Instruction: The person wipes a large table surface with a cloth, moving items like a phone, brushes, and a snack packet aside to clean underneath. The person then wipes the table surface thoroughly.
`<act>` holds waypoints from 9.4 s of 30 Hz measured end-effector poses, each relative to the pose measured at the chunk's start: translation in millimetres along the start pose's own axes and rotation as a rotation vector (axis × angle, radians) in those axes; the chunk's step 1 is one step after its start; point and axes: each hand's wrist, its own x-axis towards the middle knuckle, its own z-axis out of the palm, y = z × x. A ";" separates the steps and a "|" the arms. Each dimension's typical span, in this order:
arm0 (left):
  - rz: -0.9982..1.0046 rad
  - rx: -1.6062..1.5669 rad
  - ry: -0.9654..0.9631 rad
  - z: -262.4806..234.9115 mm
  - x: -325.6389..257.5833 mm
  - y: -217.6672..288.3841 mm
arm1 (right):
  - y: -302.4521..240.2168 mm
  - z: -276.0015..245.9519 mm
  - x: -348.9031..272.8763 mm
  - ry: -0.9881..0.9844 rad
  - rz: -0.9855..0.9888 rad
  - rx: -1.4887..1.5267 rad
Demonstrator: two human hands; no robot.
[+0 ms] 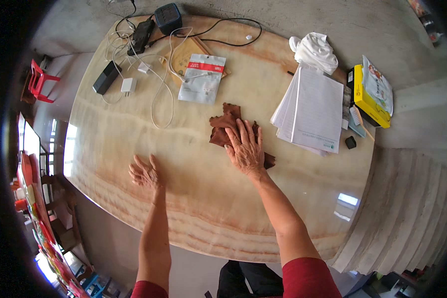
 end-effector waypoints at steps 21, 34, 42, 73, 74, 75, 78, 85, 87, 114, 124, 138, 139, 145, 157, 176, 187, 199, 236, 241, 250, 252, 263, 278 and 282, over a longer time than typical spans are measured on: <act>0.029 0.078 0.008 -2.8 -9.2 10.0 | 113.7 41.4 196.1 0.177 0.293 -0.234; 0.015 0.076 -0.034 -3.0 -10.9 9.9 | 93.5 49.7 155.5 0.220 0.699 -0.318; 0.024 0.075 -0.028 0.8 -8.6 2.1 | -14.5 48.9 79.5 0.250 0.575 -0.330; 0.050 0.077 -0.029 1.3 -10.8 8.0 | -103.2 -0.1 -22.8 -0.069 0.259 -0.063; 0.054 0.089 -0.020 3.7 -10.0 5.4 | -101.4 2.4 -2.6 -0.067 0.211 -0.036; 0.058 0.101 -0.009 4.9 -8.7 4.0 | -99.7 5.4 18.3 -0.064 0.162 -0.007; 0.042 0.079 -0.038 3.2 -11.3 6.3 | -95.0 18.2 75.5 -0.043 0.114 0.001; 0.010 0.085 -0.088 -5.4 -8.8 7.5 | -87.6 47.2 145.6 0.079 0.045 -0.003; 0.019 0.046 -0.072 -4.6 -10.0 10.4 | -81.5 46.5 156.6 0.091 0.032 -0.046; 0.076 -0.192 0.088 -38.9 124.0 -115.5 | -222.1 87.2 165.6 0.224 0.207 -0.019; 0.248 -0.050 0.106 -23.3 128.1 -129.1 | -205.5 94.9 219.4 0.284 0.121 -0.241; 0.291 -0.036 0.091 -25.5 130.6 -131.6 | -353.2 114.1 207.0 0.080 -0.366 0.274; 0.290 -0.043 0.079 -26.3 129.5 -130.3 | -361.2 122.6 203.1 0.068 -0.392 0.328; 0.291 -0.041 0.121 -26.1 132.9 -134.3 | -333.5 119.9 162.4 0.076 -0.542 0.202; 0.267 -0.080 0.050 -24.6 130.4 -136.1 | -272.5 97.4 190.3 0.174 0.177 -0.149; 0.297 -0.366 0.036 -35.1 130.5 -141.4 | -304.0 68.7 63.7 -0.089 -0.090 0.083; 0.199 -0.610 -0.107 -71.8 148.1 -175.5 | -293.5 80.9 -85.3 0.069 0.865 -0.285; -0.014 -0.104 0.089 -60.5 269.2 -317.6 | -421.4 136.5 140.8 0.099 0.341 -0.145; -0.069 -0.058 0.004 -66.9 263.3 -301.9 | -457.6 111.4 108.4 -0.232 -0.625 0.243; -0.084 -0.030 0.019 -68.3 265.7 -300.1 | -387.8 80.9 111.1 -0.347 -0.292 0.072; -0.057 -0.057 0.023 -68.2 262.8 -293.0 | -279.9 94.2 155.9 0.079 0.404 -0.215; -0.061 -0.002 0.012 -61.5 263.2 -300.1 | -275.2 104.9 163.0 0.097 0.528 -0.246; 0.464 -0.261 0.078 -79.5 335.0 -146.0 | -282.7 92.5 167.1 0.127 0.502 -0.248; 0.663 -0.150 -0.196 -27.5 409.7 74.0 | -280.0 90.7 170.3 0.125 0.533 -0.165; 0.604 -0.257 -0.170 -30.8 404.8 62.5 | -280.0 89.6 170.0 0.121 0.546 -0.160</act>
